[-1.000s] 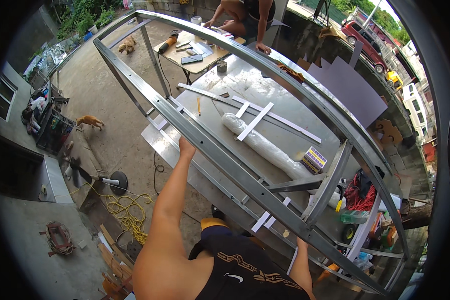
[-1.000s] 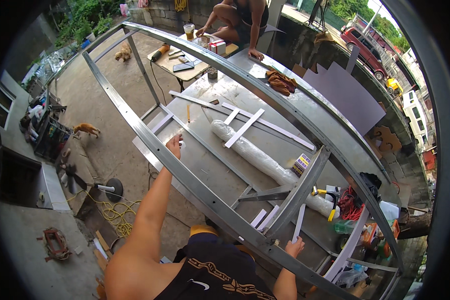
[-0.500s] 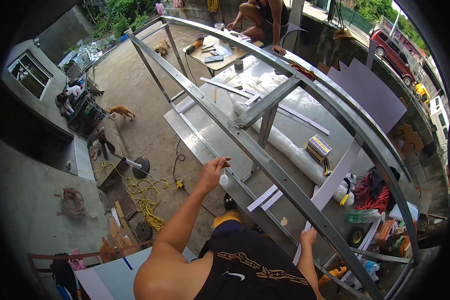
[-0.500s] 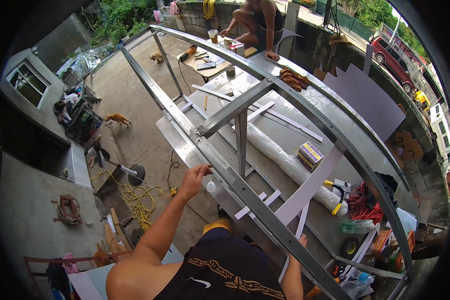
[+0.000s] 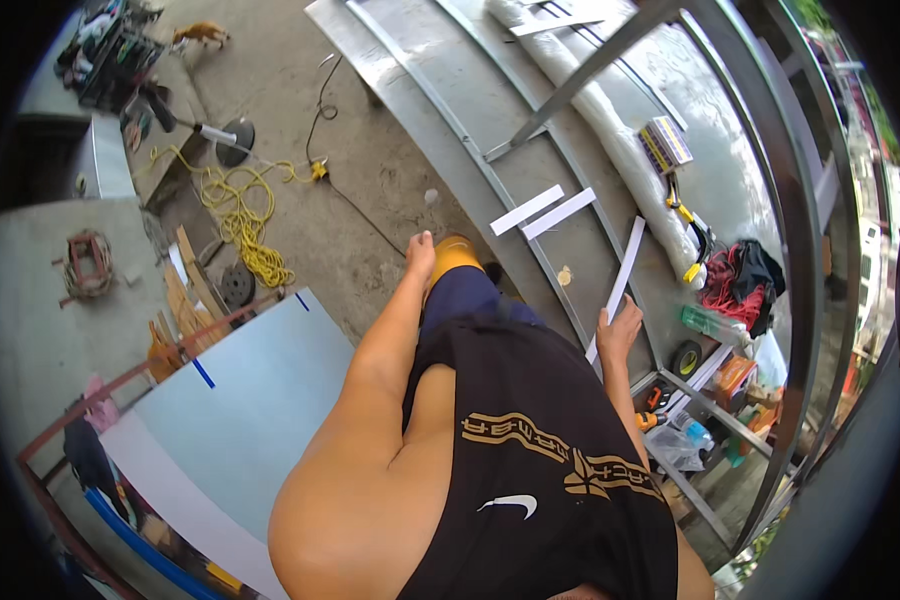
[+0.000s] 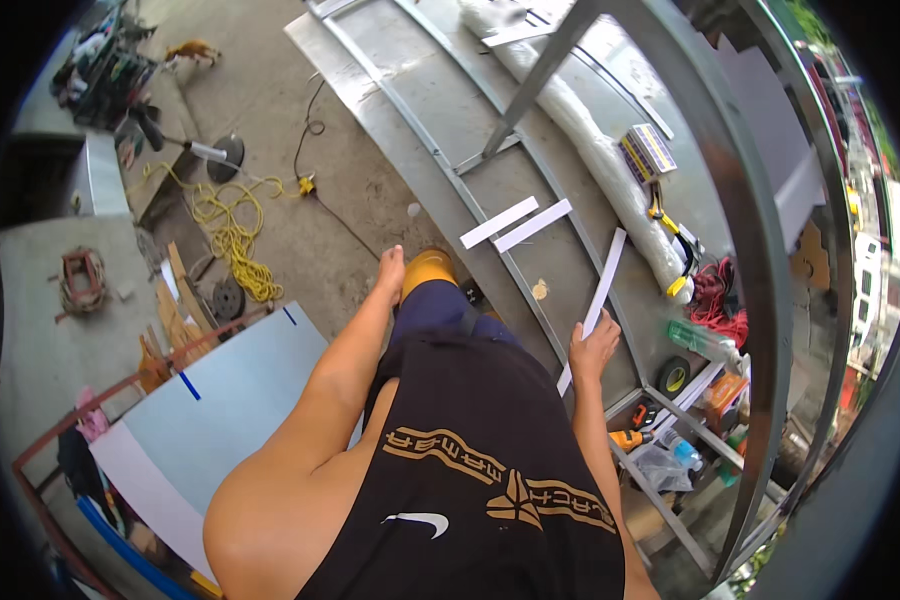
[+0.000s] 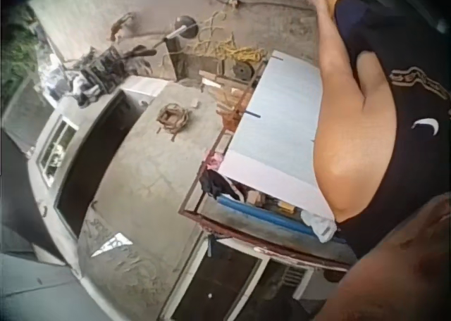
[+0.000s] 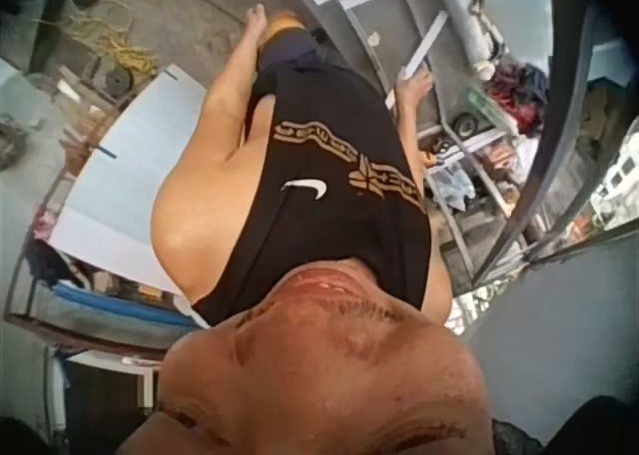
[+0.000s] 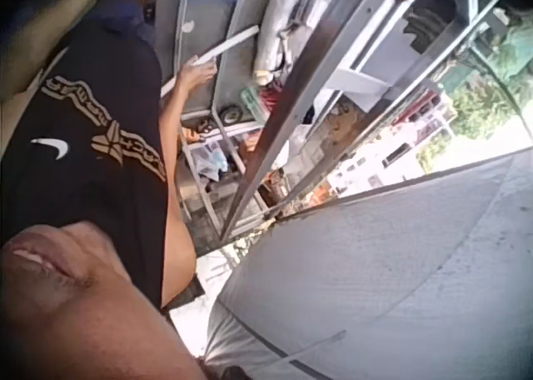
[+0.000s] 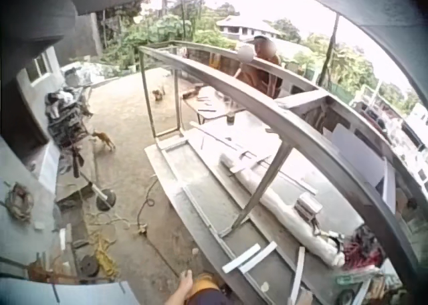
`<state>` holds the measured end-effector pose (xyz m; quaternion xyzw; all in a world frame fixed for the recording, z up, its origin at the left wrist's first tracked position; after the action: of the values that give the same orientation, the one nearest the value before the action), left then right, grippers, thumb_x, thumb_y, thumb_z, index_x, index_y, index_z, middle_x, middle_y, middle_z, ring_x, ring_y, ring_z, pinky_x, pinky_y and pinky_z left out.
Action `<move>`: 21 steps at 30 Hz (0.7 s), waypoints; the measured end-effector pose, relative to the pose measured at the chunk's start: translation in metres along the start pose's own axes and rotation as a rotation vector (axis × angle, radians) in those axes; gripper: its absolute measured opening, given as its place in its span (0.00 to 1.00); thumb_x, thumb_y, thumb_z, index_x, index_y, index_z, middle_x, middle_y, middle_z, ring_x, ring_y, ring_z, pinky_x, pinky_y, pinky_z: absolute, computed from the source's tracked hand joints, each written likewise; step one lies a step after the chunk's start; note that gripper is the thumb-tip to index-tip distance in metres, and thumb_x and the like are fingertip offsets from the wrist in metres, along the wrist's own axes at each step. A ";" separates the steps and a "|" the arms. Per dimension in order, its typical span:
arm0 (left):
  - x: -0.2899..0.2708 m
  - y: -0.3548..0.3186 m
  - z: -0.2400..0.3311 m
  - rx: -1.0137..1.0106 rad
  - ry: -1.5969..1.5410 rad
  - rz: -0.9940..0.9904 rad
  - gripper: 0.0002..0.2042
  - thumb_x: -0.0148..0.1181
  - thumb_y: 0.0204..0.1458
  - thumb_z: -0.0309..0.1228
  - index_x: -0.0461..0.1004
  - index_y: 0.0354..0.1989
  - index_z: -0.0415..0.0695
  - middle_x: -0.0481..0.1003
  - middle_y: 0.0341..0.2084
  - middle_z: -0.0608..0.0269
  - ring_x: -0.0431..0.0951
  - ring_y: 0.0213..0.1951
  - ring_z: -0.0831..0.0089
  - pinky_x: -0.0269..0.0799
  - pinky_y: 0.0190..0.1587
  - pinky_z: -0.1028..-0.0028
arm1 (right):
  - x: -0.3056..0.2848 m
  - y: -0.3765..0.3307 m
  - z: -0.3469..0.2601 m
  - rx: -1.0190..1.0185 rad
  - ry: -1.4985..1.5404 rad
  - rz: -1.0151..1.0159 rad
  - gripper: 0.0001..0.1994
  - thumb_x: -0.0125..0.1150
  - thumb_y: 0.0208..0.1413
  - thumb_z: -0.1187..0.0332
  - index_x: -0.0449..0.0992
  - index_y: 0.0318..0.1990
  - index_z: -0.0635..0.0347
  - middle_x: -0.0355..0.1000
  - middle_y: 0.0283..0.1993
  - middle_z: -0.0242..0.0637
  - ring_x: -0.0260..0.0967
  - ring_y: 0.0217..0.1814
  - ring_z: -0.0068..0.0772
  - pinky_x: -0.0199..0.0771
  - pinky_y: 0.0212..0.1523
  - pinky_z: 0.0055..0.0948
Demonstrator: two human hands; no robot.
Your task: The recorder is measuring and gluing internal white support strips onto a metal sign frame.
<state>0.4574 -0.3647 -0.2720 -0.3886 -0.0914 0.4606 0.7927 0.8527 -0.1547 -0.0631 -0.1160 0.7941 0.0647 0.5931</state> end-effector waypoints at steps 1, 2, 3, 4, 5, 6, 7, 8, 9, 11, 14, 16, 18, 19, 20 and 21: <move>-0.001 -0.018 -0.012 0.036 0.147 -0.030 0.26 0.45 0.66 0.47 0.67 0.61 0.37 0.70 0.59 0.46 0.67 0.62 0.54 0.62 0.63 0.62 | -0.002 -0.013 0.001 -0.021 -0.021 -0.012 0.30 0.66 0.51 0.68 0.63 0.62 0.60 0.62 0.57 0.52 0.61 0.60 0.58 0.62 0.60 0.51; 0.000 -0.029 -0.009 0.091 0.285 -0.056 0.26 0.45 0.65 0.46 0.67 0.61 0.37 0.69 0.59 0.44 0.67 0.62 0.52 0.63 0.62 0.62 | -0.005 -0.019 -0.001 -0.074 -0.020 -0.019 0.29 0.65 0.50 0.70 0.64 0.61 0.61 0.62 0.56 0.52 0.61 0.59 0.58 0.62 0.59 0.50; -0.010 -0.040 -0.017 0.128 0.355 -0.050 0.25 0.44 0.65 0.47 0.69 0.59 0.38 0.71 0.57 0.42 0.68 0.61 0.47 0.63 0.62 0.58 | -0.004 -0.020 -0.008 -0.134 -0.014 -0.035 0.27 0.63 0.50 0.73 0.65 0.59 0.62 0.63 0.55 0.52 0.61 0.58 0.58 0.62 0.59 0.49; -0.006 -0.047 -0.017 0.136 0.406 -0.136 0.24 0.42 0.66 0.47 0.72 0.57 0.40 0.72 0.56 0.43 0.69 0.60 0.47 0.63 0.61 0.58 | -0.009 -0.024 -0.013 -0.134 -0.040 -0.016 0.27 0.63 0.50 0.73 0.65 0.59 0.62 0.63 0.55 0.52 0.61 0.58 0.58 0.62 0.59 0.49; -0.019 -0.050 -0.024 0.124 0.384 -0.125 0.24 0.42 0.66 0.47 0.72 0.57 0.40 0.72 0.56 0.43 0.69 0.60 0.47 0.63 0.61 0.58 | -0.008 -0.028 -0.032 -0.219 -0.019 -0.081 0.26 0.63 0.49 0.74 0.66 0.59 0.62 0.64 0.54 0.52 0.61 0.58 0.58 0.62 0.59 0.49; -0.035 -0.053 -0.035 0.096 0.406 -0.147 0.24 0.41 0.66 0.47 0.73 0.55 0.41 0.73 0.55 0.43 0.70 0.59 0.47 0.64 0.61 0.57 | -0.005 -0.036 -0.053 -0.301 0.004 -0.156 0.25 0.62 0.49 0.75 0.67 0.58 0.62 0.65 0.52 0.52 0.62 0.58 0.57 0.62 0.59 0.48; -0.052 -0.057 -0.048 0.068 0.429 -0.170 0.24 0.40 0.66 0.47 0.74 0.54 0.42 0.74 0.53 0.43 0.70 0.59 0.48 0.64 0.60 0.57 | -0.003 -0.039 -0.072 -0.320 -0.002 -0.174 0.25 0.62 0.49 0.75 0.67 0.58 0.62 0.65 0.52 0.52 0.62 0.58 0.57 0.62 0.59 0.48; -0.069 -0.063 -0.056 0.057 0.420 -0.165 0.24 0.40 0.66 0.47 0.74 0.54 0.42 0.74 0.53 0.43 0.70 0.59 0.48 0.64 0.60 0.57 | 0.005 -0.041 -0.098 -0.396 0.032 -0.250 0.25 0.62 0.49 0.76 0.67 0.57 0.62 0.66 0.52 0.51 0.62 0.57 0.56 0.63 0.58 0.47; -0.088 -0.070 -0.062 0.100 0.437 -0.079 0.23 0.41 0.66 0.45 0.76 0.52 0.41 0.76 0.51 0.45 0.72 0.57 0.49 0.65 0.59 0.60 | 0.014 -0.044 -0.122 -0.472 0.067 -0.326 0.24 0.62 0.49 0.76 0.67 0.57 0.61 0.66 0.51 0.51 0.63 0.57 0.55 0.64 0.57 0.46; -0.130 -0.082 -0.072 0.141 0.449 0.015 0.22 0.42 0.66 0.43 0.78 0.49 0.40 0.78 0.48 0.46 0.74 0.55 0.51 0.66 0.59 0.62 | 0.037 -0.050 -0.167 -0.520 0.054 -0.401 0.23 0.61 0.50 0.77 0.68 0.56 0.60 0.67 0.51 0.49 0.64 0.56 0.53 0.65 0.56 0.45; -0.195 -0.104 -0.087 0.088 0.400 0.023 0.22 0.43 0.65 0.46 0.76 0.52 0.43 0.77 0.48 0.44 0.74 0.54 0.48 0.67 0.57 0.59 | 0.072 -0.063 -0.234 -0.614 0.145 -0.590 0.22 0.62 0.50 0.75 0.68 0.55 0.60 0.68 0.49 0.47 0.65 0.55 0.51 0.66 0.54 0.44; -0.232 -0.101 -0.088 -0.066 0.377 -0.026 0.22 0.47 0.63 0.46 0.76 0.54 0.43 0.77 0.50 0.46 0.75 0.54 0.50 0.68 0.58 0.60 | 0.097 -0.063 -0.274 -0.587 0.172 -0.584 0.21 0.62 0.51 0.75 0.69 0.54 0.61 0.69 0.47 0.47 0.66 0.53 0.51 0.67 0.53 0.44; -0.262 -0.095 -0.092 -0.106 0.388 -0.082 0.22 0.49 0.62 0.46 0.75 0.55 0.44 0.76 0.51 0.46 0.75 0.55 0.51 0.67 0.59 0.61 | 0.109 -0.071 -0.306 -0.503 0.244 -0.582 0.16 0.62 0.52 0.74 0.73 0.49 0.63 0.71 0.43 0.48 0.69 0.49 0.51 0.70 0.51 0.42; -0.276 -0.089 -0.092 -0.137 0.396 -0.135 0.23 0.51 0.61 0.46 0.75 0.57 0.44 0.76 0.53 0.46 0.74 0.57 0.52 0.66 0.60 0.62 | 0.114 -0.082 -0.318 -0.488 0.239 -0.578 0.16 0.62 0.52 0.74 0.73 0.49 0.63 0.71 0.43 0.48 0.69 0.49 0.51 0.70 0.51 0.42; -0.287 -0.083 -0.092 -0.090 0.418 -0.231 0.26 0.53 0.59 0.48 0.72 0.60 0.44 0.73 0.57 0.45 0.72 0.60 0.53 0.64 0.62 0.64 | 0.124 -0.089 -0.331 -0.469 0.277 -0.634 0.14 0.61 0.53 0.73 0.73 0.47 0.64 0.72 0.43 0.47 0.70 0.48 0.49 0.70 0.51 0.41; -0.291 -0.072 -0.092 -0.084 0.418 -0.236 0.26 0.53 0.59 0.48 0.72 0.60 0.44 0.73 0.57 0.45 0.72 0.60 0.53 0.64 0.62 0.64 | 0.132 -0.093 -0.343 -0.449 0.315 -0.687 0.12 0.61 0.54 0.72 0.74 0.45 0.65 0.73 0.42 0.47 0.72 0.48 0.48 0.71 0.52 0.41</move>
<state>0.3886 -0.6666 -0.2222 -0.4949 0.0109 0.2702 0.8258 0.5238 -0.3408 -0.0873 -0.5077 0.7564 0.0164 0.4121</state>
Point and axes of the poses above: each hand's wrist, its own y-axis towards the middle knuckle, its own x-axis out of the palm, z = x × y, the point moved 5 cm from there along y, towards the middle knuckle
